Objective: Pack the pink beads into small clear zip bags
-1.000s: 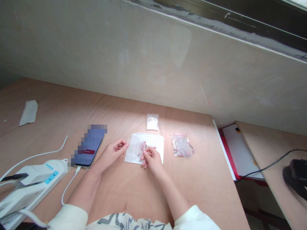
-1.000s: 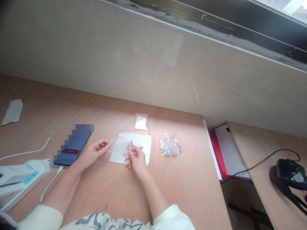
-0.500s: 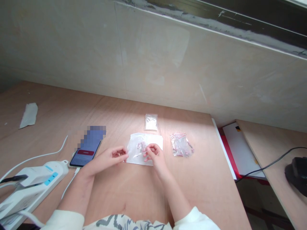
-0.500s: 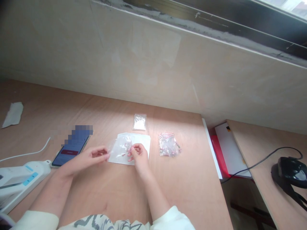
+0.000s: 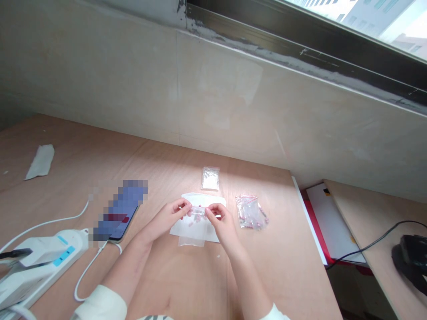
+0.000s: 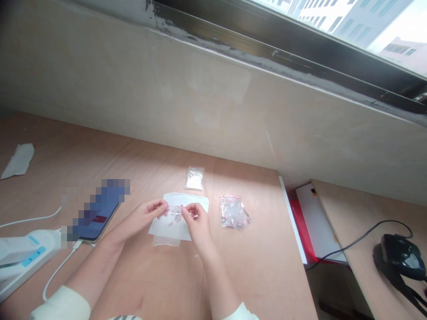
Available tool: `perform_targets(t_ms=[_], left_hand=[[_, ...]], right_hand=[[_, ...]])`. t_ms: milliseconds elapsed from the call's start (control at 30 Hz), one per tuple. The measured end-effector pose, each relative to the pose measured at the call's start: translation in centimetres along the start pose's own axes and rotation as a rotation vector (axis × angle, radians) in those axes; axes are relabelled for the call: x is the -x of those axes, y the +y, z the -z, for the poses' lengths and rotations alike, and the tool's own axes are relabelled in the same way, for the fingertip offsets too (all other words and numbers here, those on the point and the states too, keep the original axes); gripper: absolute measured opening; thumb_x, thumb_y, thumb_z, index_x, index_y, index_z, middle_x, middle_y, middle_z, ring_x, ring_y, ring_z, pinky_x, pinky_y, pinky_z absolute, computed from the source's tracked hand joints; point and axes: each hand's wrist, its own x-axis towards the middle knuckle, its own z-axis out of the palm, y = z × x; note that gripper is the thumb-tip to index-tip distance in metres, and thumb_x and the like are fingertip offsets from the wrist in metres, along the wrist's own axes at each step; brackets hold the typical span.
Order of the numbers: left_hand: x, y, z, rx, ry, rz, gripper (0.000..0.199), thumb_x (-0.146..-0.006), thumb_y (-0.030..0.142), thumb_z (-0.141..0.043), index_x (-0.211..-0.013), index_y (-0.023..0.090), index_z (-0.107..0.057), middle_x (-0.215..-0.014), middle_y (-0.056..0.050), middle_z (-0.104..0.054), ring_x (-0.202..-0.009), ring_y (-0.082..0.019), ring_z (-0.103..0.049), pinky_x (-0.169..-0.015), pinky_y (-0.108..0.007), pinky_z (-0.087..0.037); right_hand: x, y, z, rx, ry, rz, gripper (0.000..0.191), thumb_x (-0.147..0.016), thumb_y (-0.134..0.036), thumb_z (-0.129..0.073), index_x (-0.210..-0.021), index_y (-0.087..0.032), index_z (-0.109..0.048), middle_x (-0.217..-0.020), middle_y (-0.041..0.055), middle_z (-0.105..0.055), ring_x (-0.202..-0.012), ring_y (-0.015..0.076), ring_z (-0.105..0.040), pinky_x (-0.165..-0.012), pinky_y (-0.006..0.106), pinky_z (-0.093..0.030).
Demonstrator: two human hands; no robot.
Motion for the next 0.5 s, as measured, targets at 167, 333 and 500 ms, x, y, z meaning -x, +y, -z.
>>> perform_targets(t_ms=[167,333,500], left_hand=[[0.2,-1.0,0.7,0.059,-0.049,0.048,0.027,-0.075,0.041,-0.045,-0.069,0.016,-0.053,-0.065,0.002,-0.05,-0.059,-0.01,-0.044,-0.052,-0.018,-0.034],[0.4,-0.8,0.7,0.1,-0.004,0.07,0.026,-0.073,0.04,-0.047,-0.066,0.015,-0.052,-0.063,0.002,-0.052,-0.06,-0.011,-0.048,-0.054,-0.02,-0.036],[0.3,-0.9,0.4,0.06,0.051,0.046,0.024,-0.074,0.037,-0.046,-0.067,0.015,-0.052,-0.064,0.002,-0.051,-0.06,-0.012,-0.048,-0.055,-0.021,-0.037]], right_hand=[[-0.4,0.7,-0.1,0.002,-0.043,0.001,0.013,-0.069,-0.026,-0.052,-0.061,-0.017,-0.05,-0.061,-0.0017,-0.052,-0.061,0.0115,-0.046,-0.06,0.023,-0.033],[-0.5,0.4,-0.5,0.016,-0.021,0.033,0.013,-0.068,-0.025,-0.053,-0.059,-0.017,-0.047,-0.06,-0.0029,-0.047,-0.059,0.0107,-0.043,-0.06,0.023,-0.032],[-0.5,0.0,-1.2,-0.087,-0.123,-0.064,0.016,-0.068,-0.034,-0.054,-0.067,-0.018,-0.051,-0.069,-0.0005,-0.054,-0.063,0.0121,-0.049,-0.063,0.025,-0.035]])
